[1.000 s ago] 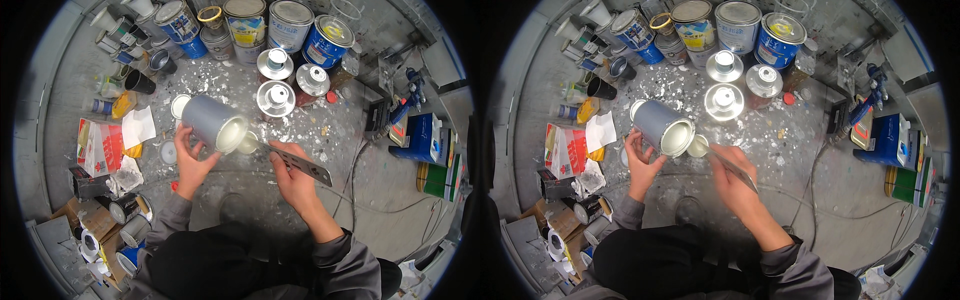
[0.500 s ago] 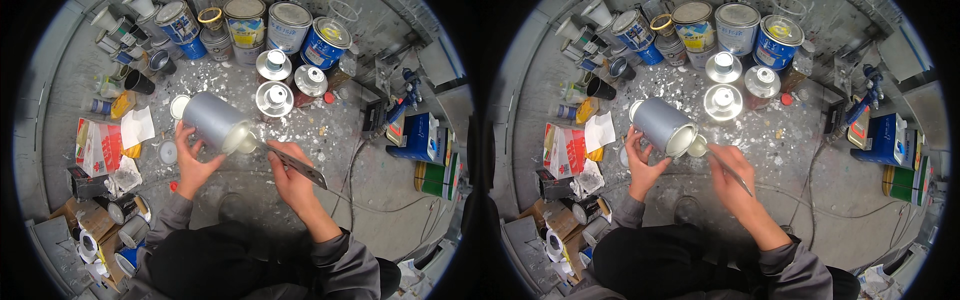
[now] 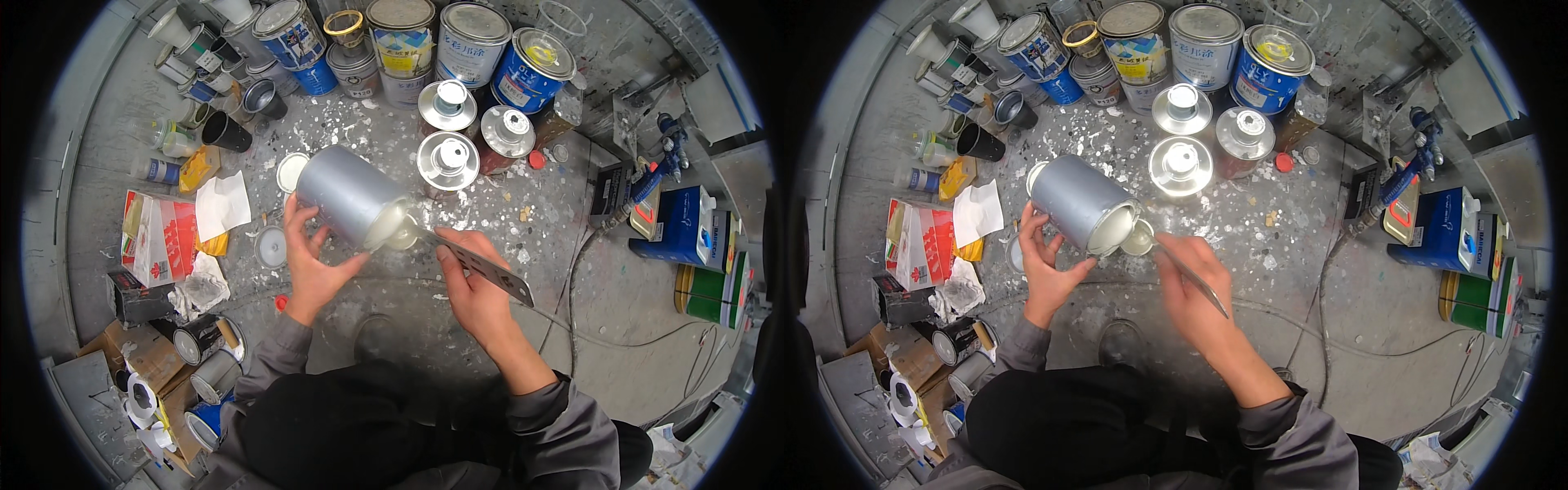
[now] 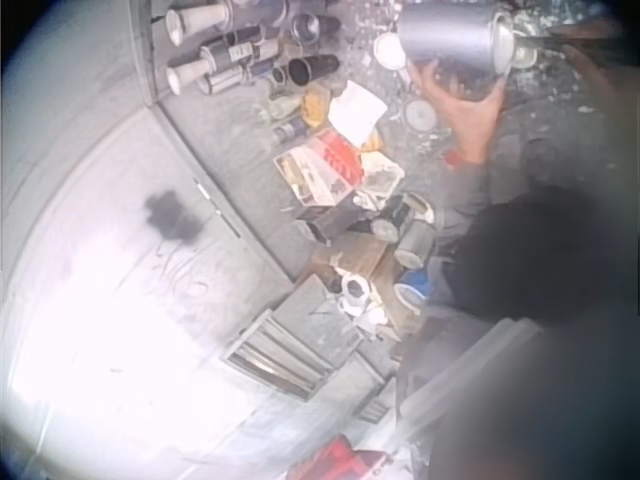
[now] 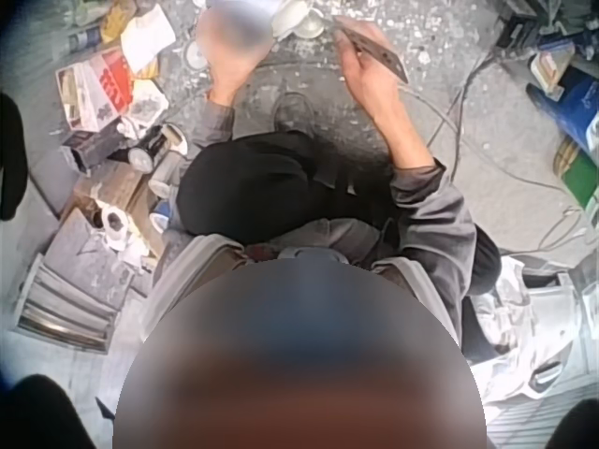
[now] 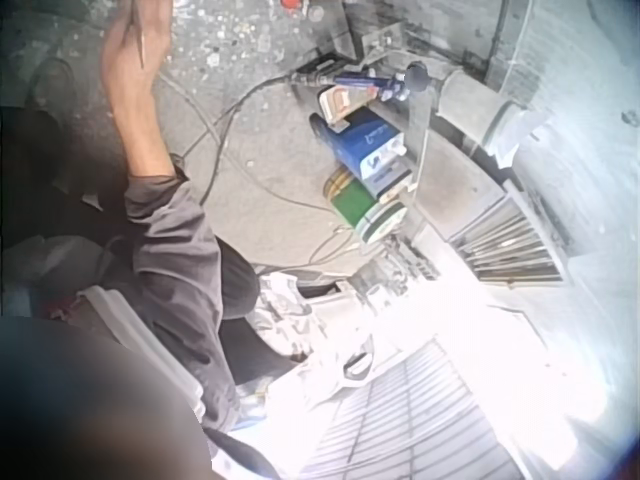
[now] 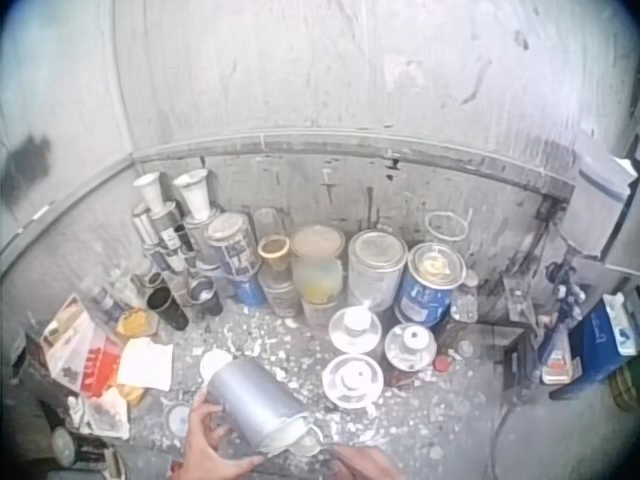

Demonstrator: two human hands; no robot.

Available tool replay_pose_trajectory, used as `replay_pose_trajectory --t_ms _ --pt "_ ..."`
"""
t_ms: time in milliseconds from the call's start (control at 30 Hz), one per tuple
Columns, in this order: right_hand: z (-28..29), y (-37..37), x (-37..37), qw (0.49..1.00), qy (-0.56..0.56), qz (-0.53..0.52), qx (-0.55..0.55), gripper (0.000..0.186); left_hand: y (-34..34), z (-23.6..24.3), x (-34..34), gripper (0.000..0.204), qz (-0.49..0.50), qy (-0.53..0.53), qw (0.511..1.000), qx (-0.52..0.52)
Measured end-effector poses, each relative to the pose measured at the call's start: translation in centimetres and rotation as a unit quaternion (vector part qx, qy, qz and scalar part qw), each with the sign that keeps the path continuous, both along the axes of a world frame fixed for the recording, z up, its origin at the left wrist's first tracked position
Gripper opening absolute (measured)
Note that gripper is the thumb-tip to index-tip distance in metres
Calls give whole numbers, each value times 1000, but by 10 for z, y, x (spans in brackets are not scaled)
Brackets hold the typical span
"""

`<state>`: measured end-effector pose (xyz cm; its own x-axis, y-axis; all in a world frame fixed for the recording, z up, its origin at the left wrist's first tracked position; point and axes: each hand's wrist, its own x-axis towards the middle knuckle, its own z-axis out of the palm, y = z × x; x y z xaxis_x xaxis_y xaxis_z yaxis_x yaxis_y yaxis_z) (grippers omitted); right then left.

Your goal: The person mixes white paint in a small container using a metal stir stick, pours it into a spray gun cup, and then sprays the front bumper of a car in a paint booth. The car is masked with newspaper and tape.

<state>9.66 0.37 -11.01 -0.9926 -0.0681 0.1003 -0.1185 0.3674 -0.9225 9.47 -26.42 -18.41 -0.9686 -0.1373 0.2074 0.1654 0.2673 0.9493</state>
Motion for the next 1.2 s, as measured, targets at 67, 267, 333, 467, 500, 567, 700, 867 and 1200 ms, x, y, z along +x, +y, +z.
replay_pose_trajectory --t_ms 67,267,333,467,500,567,700,867,1200 --pt "0 0 0 1000 -5 1 -1 25 0 1 0 99 1 0 1000 1" --pt "1 -1 0 1000 18 1 11 25 0 3 1 101 -1 2 1000 -3" --pt "1 -1 1 1000 14 1 10 25 -1 4 1 102 -3 1 1000 -6" --pt "3 -1 2 1000 12 3 12 26 -1 5 2 101 -3 0 1000 -8" --pt "3 -1 2 1000 19 3 20 26 -1 5 2 101 -4 0 1000 -9" --pt "3 -1 2 999 25 5 28 26 -1 5 2 100 1 -2 1000 -10" --pt "2 -2 2 999 30 2 24 25 -2 4 1 99 6 -2 1000 -8" --pt "3 -2 2 999 28 7 30 27 -4 1 2 100 7 -5 1000 -19" --pt "17 5 3 997 71 32 30 29 -5 -5 1 86 56 -141 976 154"
